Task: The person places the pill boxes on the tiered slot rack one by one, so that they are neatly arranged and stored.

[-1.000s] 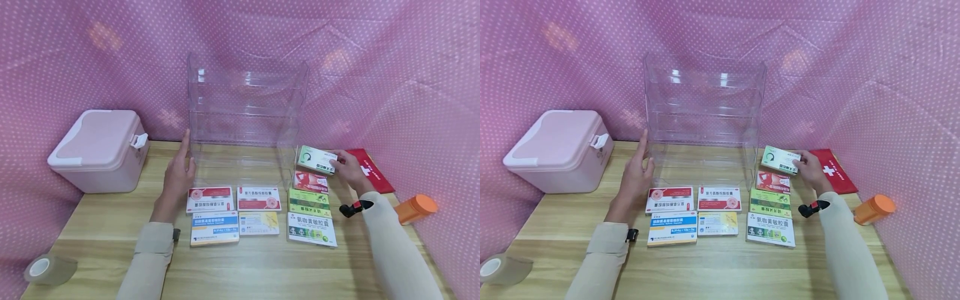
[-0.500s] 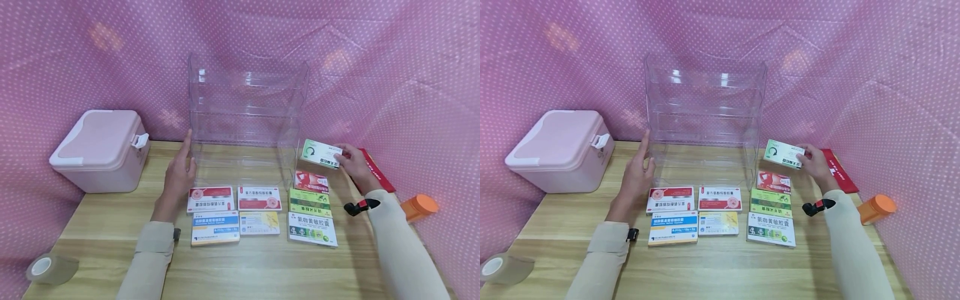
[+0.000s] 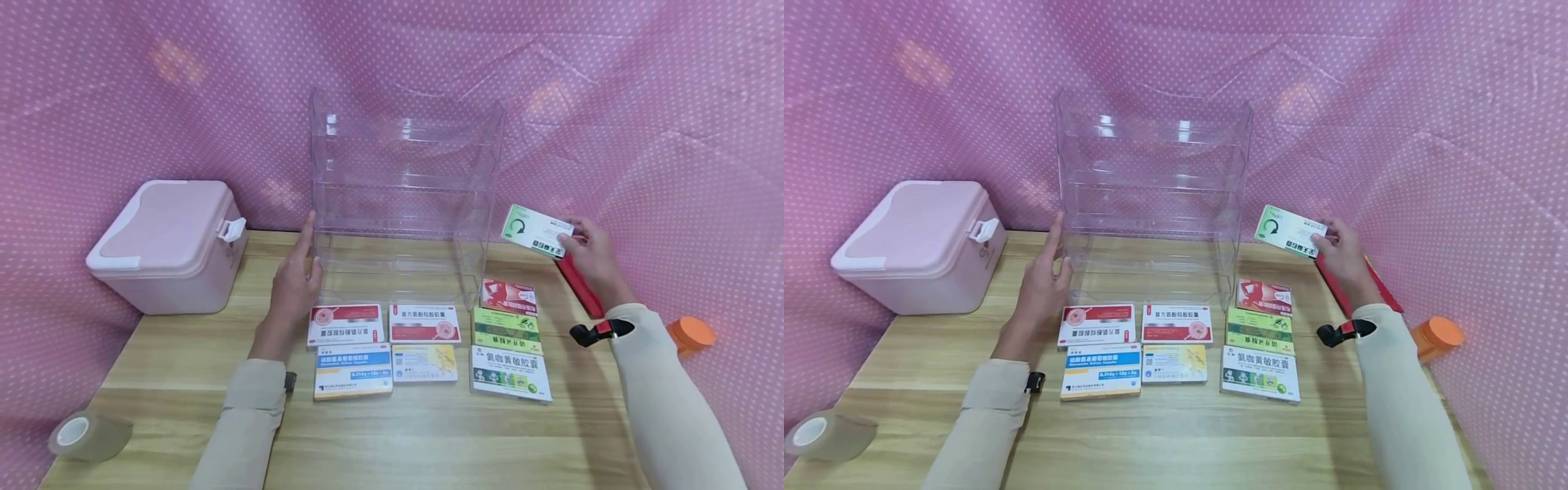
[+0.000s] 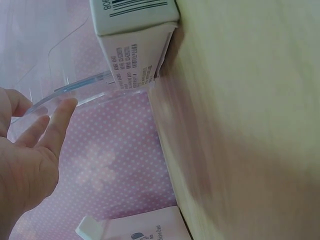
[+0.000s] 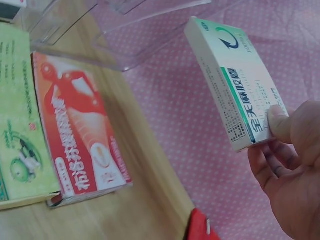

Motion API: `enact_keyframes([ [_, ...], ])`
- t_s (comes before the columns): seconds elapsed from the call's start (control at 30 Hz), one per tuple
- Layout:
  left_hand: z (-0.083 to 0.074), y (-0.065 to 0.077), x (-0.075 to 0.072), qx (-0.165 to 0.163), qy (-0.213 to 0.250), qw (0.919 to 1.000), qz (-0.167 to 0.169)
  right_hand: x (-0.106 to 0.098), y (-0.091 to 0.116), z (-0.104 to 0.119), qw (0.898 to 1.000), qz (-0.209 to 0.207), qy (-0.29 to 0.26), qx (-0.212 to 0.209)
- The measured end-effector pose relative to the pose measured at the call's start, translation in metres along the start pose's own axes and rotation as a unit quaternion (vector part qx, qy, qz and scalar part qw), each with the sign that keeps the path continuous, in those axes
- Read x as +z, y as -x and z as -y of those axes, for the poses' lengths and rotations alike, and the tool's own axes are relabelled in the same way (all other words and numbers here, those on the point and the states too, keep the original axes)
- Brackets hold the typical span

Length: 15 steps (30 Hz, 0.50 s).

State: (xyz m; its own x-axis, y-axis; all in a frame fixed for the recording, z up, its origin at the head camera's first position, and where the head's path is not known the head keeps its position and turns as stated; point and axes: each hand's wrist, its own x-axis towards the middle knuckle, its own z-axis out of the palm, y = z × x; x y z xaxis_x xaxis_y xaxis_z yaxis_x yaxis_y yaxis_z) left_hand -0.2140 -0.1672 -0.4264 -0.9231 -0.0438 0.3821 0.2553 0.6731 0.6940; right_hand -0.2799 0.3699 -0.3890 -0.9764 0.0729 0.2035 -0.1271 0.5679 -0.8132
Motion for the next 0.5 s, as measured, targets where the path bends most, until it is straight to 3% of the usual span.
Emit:
enact_keyframes([
  [0.17,0.000,0.000,0.001,-0.002,-0.003,1.0000,-0.001,-0.005,-0.003,0.010,1.000,-0.025,-0.017,0.001],
  [0.5,0.000,0.000,0.002,0.000,-0.010,0.9999,-0.010,-0.010,-0.005,0.037,0.999,-0.036,-0.032,-0.021],
])
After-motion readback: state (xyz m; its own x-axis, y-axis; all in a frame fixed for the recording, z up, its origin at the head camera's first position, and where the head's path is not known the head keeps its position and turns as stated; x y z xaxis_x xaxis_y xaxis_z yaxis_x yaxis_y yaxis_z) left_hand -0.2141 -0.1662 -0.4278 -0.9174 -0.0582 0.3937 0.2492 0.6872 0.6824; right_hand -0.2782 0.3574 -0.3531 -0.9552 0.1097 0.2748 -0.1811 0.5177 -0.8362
